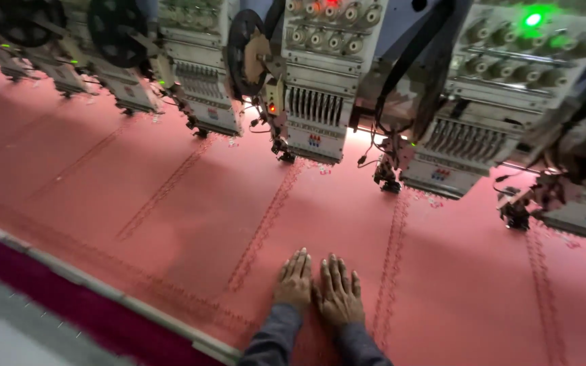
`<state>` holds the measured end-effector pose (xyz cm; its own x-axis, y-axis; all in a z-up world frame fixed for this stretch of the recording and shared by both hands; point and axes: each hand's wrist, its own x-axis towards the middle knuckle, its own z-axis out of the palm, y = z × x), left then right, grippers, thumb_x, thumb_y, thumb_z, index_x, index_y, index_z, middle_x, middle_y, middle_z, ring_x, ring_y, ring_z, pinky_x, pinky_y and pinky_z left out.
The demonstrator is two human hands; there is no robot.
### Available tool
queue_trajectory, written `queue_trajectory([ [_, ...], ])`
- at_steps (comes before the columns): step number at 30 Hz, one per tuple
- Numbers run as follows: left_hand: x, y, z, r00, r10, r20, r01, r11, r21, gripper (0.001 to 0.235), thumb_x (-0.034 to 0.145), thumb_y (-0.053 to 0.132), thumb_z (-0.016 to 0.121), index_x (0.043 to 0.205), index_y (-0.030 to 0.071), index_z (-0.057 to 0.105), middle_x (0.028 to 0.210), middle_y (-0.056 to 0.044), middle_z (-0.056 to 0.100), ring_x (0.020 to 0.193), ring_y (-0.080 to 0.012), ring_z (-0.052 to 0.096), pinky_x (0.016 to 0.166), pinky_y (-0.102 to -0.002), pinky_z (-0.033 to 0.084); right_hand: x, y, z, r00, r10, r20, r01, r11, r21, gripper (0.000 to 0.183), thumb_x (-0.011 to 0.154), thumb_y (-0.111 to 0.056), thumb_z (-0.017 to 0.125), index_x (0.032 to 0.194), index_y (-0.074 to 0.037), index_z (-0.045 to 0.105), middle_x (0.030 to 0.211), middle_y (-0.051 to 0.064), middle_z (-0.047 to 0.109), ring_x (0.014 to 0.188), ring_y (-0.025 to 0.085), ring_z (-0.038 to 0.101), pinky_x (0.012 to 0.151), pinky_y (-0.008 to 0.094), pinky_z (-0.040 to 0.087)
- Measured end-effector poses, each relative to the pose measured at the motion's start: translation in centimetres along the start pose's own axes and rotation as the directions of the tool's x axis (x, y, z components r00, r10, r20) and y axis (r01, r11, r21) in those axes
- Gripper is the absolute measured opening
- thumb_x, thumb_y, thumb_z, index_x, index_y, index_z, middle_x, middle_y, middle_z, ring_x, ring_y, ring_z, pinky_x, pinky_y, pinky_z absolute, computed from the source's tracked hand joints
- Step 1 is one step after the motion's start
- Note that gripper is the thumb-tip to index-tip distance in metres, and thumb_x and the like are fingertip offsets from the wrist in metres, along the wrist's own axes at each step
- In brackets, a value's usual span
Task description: The person walks through a workshop and approaches a row of embroidery machines. They repeatedly thread the needles of the machines by hand, pulling thread through the needle eye and adjusting the thread path.
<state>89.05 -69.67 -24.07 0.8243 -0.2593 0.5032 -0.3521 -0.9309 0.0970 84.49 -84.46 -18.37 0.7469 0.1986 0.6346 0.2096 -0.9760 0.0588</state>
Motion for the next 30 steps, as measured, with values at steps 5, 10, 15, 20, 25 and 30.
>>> queue_trajectory([
  [5, 8.2, -2.7, -0.6, 0.996, 0.028, -0.086, -0.036, 0.996, -0.086, 0.061, 0.095, 0.027, 0.049, 0.150, 0.001, 0.049, 0.158, -0.017, 0.046, 0.146, -0.0300, 0.045, 0.123, -0.044, 0.030, 5.9, 1.6, 6.4, 0.986, 0.065, 0.154, -0.066, 0.998, 0.007, 0.076, 0.098, -0.055, 0.042, 0.160, -0.012, 0.034, 0.168, 0.009, 0.034, 0.155, 0.023, 0.031, 0.124, 0.050, 0.025],
  [10, 15.3, -5.4, 3.4, 0.992, -0.068, -0.109, 0.062, 0.996, -0.064, 0.060, 0.096, 0.028, 0.053, 0.149, 0.000, 0.050, 0.155, -0.017, 0.051, 0.142, -0.0319, 0.048, 0.120, -0.045, 0.036, 12.4, 2.2, 13.8, 0.992, 0.101, 0.074, -0.097, 0.994, -0.052, 0.072, 0.097, -0.050, 0.043, 0.156, -0.007, 0.044, 0.163, 0.013, 0.044, 0.151, 0.022, 0.041, 0.122, 0.050, 0.030],
  [15, 20.2, -7.4, 6.3, 0.974, -0.091, -0.208, 0.098, 0.995, 0.026, 0.059, 0.090, 0.027, 0.055, 0.142, 0.000, 0.056, 0.148, -0.019, 0.054, 0.141, -0.0344, 0.050, 0.119, -0.047, 0.037, 18.3, 2.3, 14.9, 0.812, 0.227, 0.538, -0.289, 0.957, 0.033, 0.070, 0.106, -0.052, 0.025, 0.162, -0.011, 0.026, 0.171, 0.012, 0.022, 0.158, 0.028, 0.018, 0.127, 0.051, 0.014],
  [20, 23.3, -8.6, 7.0, 0.986, -0.119, -0.115, 0.120, 0.993, 0.001, 0.055, 0.089, 0.024, 0.061, 0.138, 0.001, 0.055, 0.143, -0.018, 0.054, 0.138, -0.0349, 0.049, 0.118, -0.049, 0.039, 21.5, 2.2, 15.7, 0.793, 0.235, 0.562, -0.321, 0.945, 0.058, 0.070, 0.106, -0.054, 0.022, 0.162, -0.013, 0.026, 0.171, 0.011, 0.021, 0.159, 0.027, 0.014, 0.128, 0.052, 0.007],
  [25, 25.7, -9.6, 6.8, 0.985, -0.149, -0.093, 0.144, 0.988, -0.052, 0.047, 0.089, 0.022, 0.063, 0.131, 0.002, 0.061, 0.136, -0.018, 0.061, 0.134, -0.0332, 0.056, 0.115, -0.046, 0.042, 24.1, 2.0, 16.4, 0.812, 0.240, 0.531, -0.334, 0.939, 0.086, 0.068, 0.105, -0.048, 0.028, 0.160, -0.007, 0.031, 0.169, 0.014, 0.028, 0.158, 0.029, 0.020, 0.127, 0.051, 0.014],
  [30, 26.0, -9.7, 6.5, 0.982, -0.190, -0.010, 0.188, 0.975, -0.115, 0.054, 0.084, 0.026, 0.070, 0.132, 0.002, 0.061, 0.135, -0.020, 0.063, 0.135, -0.0338, 0.056, 0.117, -0.044, 0.040, 25.2, 1.7, 16.6, 0.803, 0.260, 0.536, -0.331, 0.943, 0.038, 0.073, 0.105, -0.055, 0.027, 0.160, -0.007, 0.030, 0.168, 0.015, 0.027, 0.158, 0.029, 0.019, 0.126, 0.052, 0.014],
])
